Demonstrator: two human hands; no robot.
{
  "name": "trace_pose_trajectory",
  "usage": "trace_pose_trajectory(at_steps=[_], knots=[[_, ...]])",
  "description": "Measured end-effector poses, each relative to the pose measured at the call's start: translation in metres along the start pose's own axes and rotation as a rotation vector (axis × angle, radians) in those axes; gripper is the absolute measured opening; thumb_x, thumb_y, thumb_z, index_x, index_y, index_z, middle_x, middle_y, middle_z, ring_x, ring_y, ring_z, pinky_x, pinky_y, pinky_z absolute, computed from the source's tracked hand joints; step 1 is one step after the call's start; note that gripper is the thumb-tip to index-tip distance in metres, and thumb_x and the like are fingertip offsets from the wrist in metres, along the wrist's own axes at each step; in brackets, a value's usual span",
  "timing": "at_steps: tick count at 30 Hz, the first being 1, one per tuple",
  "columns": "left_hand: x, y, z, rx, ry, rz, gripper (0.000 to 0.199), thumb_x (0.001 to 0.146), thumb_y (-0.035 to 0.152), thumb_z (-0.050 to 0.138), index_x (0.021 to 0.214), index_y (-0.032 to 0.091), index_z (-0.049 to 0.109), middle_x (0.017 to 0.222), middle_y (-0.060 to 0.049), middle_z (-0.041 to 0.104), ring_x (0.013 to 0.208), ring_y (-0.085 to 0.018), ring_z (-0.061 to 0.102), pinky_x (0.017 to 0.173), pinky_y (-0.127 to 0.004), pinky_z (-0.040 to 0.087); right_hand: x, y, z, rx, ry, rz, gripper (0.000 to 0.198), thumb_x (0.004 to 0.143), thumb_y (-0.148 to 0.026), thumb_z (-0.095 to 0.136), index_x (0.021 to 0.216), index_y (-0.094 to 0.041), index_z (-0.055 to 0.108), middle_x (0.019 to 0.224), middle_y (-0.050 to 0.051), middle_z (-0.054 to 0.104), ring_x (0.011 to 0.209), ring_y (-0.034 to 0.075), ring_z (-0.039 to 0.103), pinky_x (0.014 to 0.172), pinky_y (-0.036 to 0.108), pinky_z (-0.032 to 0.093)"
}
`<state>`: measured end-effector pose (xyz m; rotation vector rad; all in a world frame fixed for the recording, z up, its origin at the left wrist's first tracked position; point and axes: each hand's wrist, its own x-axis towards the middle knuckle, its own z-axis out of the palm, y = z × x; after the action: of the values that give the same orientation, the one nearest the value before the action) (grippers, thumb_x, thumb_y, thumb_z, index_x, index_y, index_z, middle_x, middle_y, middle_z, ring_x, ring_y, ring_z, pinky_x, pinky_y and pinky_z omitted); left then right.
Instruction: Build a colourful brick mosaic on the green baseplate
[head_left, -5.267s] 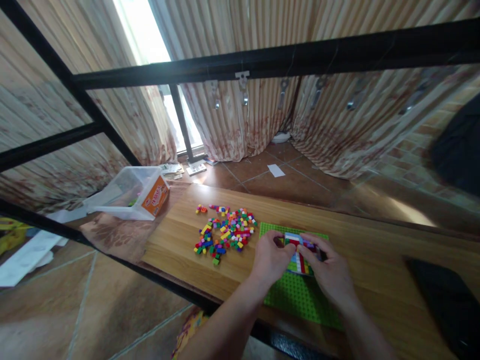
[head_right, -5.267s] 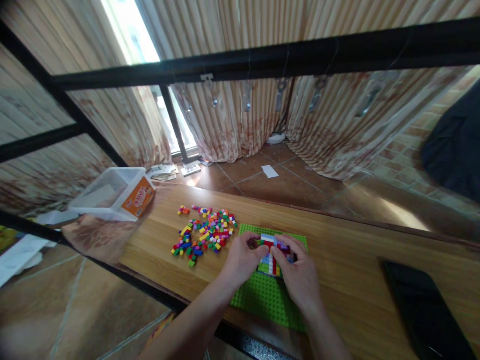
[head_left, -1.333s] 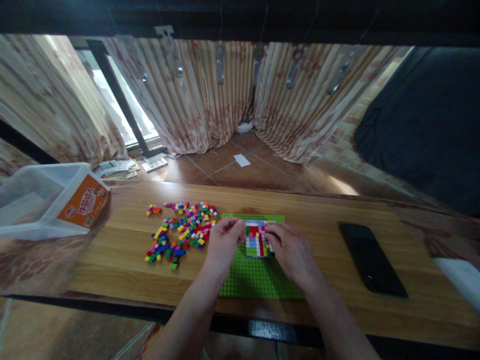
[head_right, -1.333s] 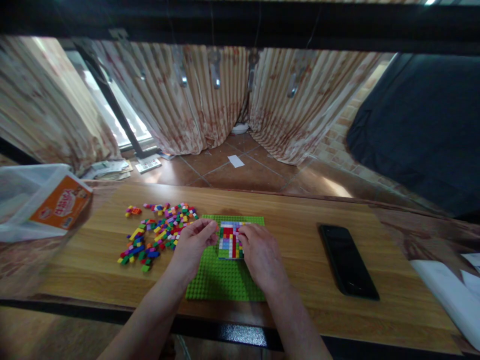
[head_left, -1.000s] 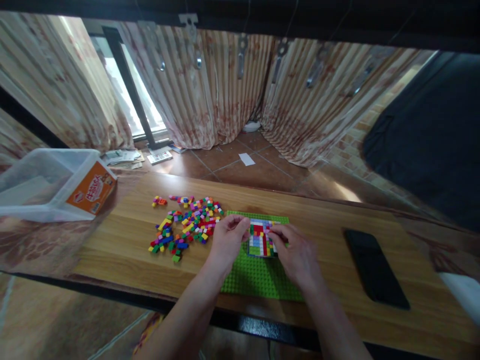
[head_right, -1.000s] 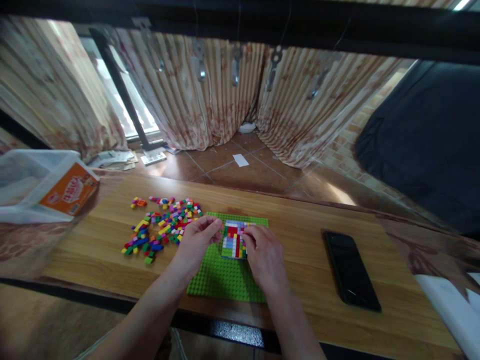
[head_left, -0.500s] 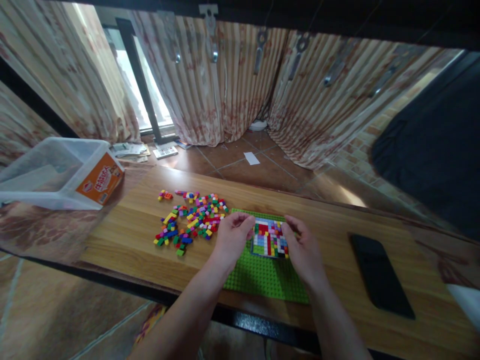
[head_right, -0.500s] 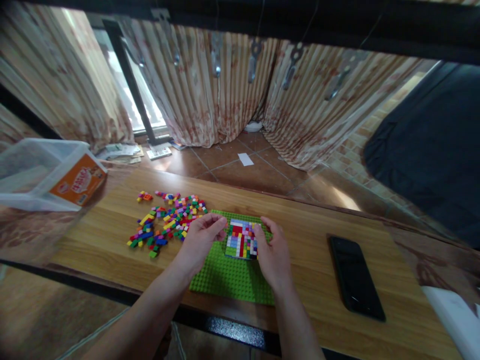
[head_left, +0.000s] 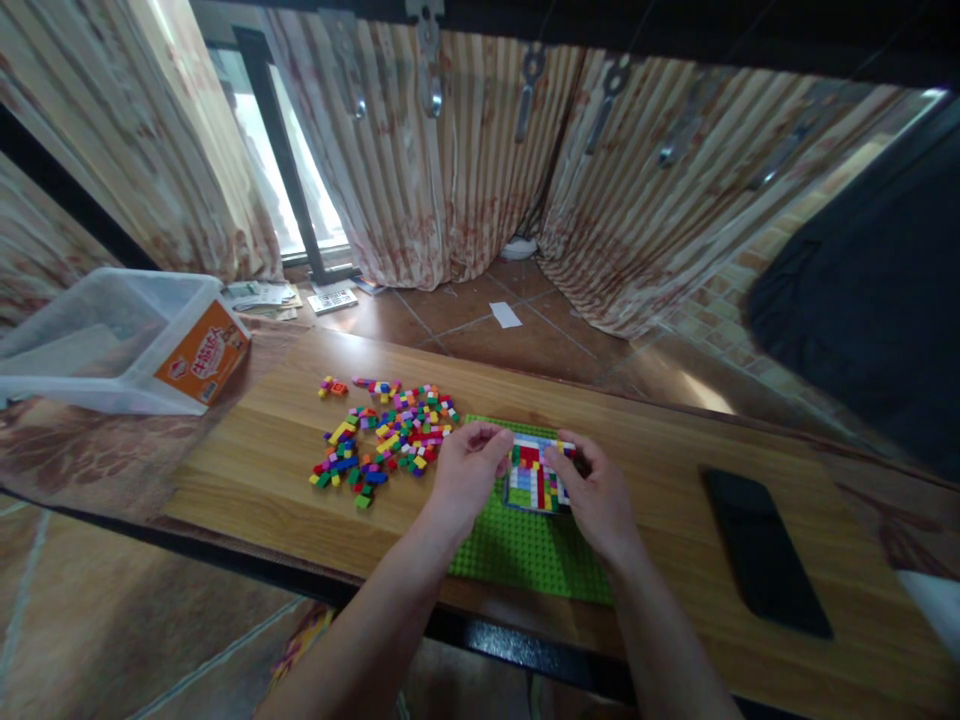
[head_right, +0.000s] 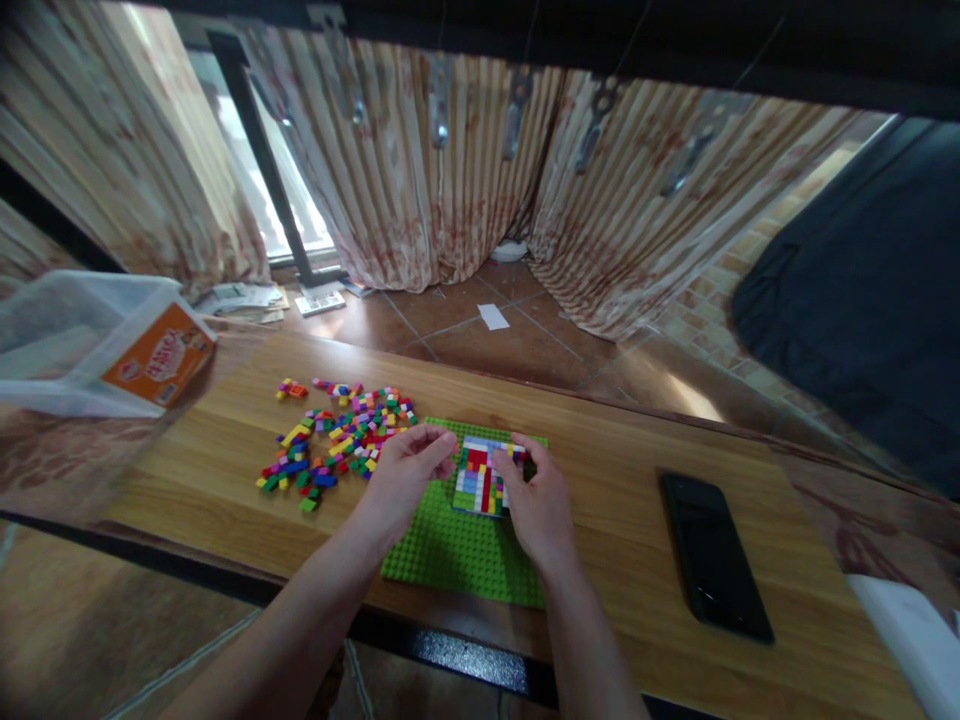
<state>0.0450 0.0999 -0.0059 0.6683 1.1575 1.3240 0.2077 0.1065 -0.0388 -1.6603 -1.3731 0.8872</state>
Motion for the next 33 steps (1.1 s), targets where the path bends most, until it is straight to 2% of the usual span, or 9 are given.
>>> trace_pose_trajectory(at_steps=[8,15,19,25,30,33], knots=[[-0.0012,-0.0012,0.0005,0.003,-0.004,-0.011,0.018,0.068,0.029,0.073,0.066,0.014,0.065,0.058,0.002,0.059,0.051,-0.008,0.051,0.053,-0.021,0.040,0.0021,0.0002,-0.0012,0.129,-0.073,0.044,0.061,0.071,-0.057,0.070,0.117,-0.016,0.064,0.103,0.011,0.073,0.085,0.024,0.069,0.079,0.041,0.054],[-0.0005,-0.0045,0.0028,0.008,0.003,-0.030,0.020,0.065,0.031,0.074,0.065,0.014,0.065,0.055,0.003,0.056,0.049,-0.008,0.049,0.051,-0.021,0.038,0.0004,-0.0010,0.0021,0.098,-0.049,0.009,0.054,0.075,-0.055,0.066,0.113,-0.016,0.065,0.094,0.009,0.074,0.079,0.023,0.068,0.074,0.038,0.054],[0.0003,-0.0058,0.0038,0.004,0.014,-0.037,0.021,0.064,0.032,0.075,0.067,0.014,0.065,0.057,0.004,0.058,0.048,-0.007,0.050,0.051,-0.021,0.040,-0.0017,-0.0013,0.0045,0.059,-0.019,-0.018,0.052,0.078,-0.056,0.063,0.112,-0.017,0.066,0.090,0.008,0.073,0.083,0.024,0.068,0.078,0.039,0.053],[0.0004,-0.0060,0.0042,0.009,0.016,-0.042,0.022,0.064,0.032,0.076,0.067,0.014,0.065,0.059,0.003,0.060,0.049,-0.007,0.051,0.052,-0.021,0.041,-0.0009,0.0040,0.0039,0.089,-0.029,0.005,0.055,0.078,-0.061,0.062,0.113,-0.019,0.066,0.101,0.009,0.074,0.089,0.026,0.068,0.081,0.040,0.053],[0.0007,-0.0061,0.0048,-0.011,0.010,-0.044,0.020,0.065,0.031,0.074,0.066,0.013,0.065,0.058,0.003,0.059,0.049,-0.007,0.050,0.051,-0.020,0.040,-0.0010,0.0057,-0.0001,0.133,-0.037,0.044,0.054,0.084,-0.063,0.052,0.116,-0.022,0.067,0.114,0.009,0.071,0.100,0.026,0.067,0.087,0.041,0.052],[0.0002,-0.0061,0.0054,-0.012,0.014,-0.045,0.019,0.066,0.030,0.073,0.067,0.014,0.065,0.058,0.003,0.059,0.049,-0.007,0.050,0.051,-0.020,0.040,-0.0016,0.0074,-0.0020,0.111,-0.044,0.037,0.053,0.084,-0.062,0.053,0.118,-0.023,0.066,0.119,0.008,0.070,0.104,0.026,0.065,0.091,0.043,0.050]])
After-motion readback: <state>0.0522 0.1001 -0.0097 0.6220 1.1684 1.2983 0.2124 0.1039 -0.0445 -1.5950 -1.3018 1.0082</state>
